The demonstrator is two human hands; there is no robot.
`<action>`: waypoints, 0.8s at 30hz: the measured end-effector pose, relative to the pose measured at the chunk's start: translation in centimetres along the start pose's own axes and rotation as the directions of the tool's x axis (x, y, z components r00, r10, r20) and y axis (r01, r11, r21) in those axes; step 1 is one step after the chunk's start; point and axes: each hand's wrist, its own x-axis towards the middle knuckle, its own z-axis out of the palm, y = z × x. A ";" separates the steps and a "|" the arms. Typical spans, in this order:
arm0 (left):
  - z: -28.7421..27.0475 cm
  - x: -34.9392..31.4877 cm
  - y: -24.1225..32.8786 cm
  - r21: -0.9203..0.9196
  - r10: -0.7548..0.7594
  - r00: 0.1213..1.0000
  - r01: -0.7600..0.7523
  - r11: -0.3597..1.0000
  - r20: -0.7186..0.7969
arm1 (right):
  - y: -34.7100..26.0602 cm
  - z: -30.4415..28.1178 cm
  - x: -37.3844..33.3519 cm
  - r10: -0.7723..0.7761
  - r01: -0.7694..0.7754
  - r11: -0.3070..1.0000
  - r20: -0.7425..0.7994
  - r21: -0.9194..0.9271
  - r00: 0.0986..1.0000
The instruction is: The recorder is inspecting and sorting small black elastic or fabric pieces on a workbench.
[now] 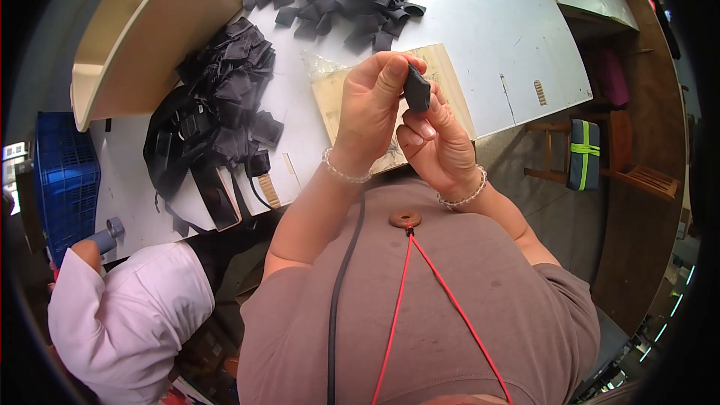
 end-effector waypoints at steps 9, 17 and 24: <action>-0.2 0.5 0.8 0.277 0.036 0.988 -0.077 0.958 0.151 | -0.4 0.3 -0.2 -0.002 0.002 1.000 -0.034 -0.024 0.999; -0.9 -0.1 -0.4 -0.028 0.026 0.999 -0.027 0.999 -0.041 | -0.3 1.2 0.0 -0.067 0.064 0.996 -0.045 -0.057 0.997; -1.9 -0.9 -0.6 0.059 -0.001 1.000 0.000 0.998 0.027 | -0.3 0.3 0.1 -0.138 0.122 0.970 -0.060 -0.212 0.989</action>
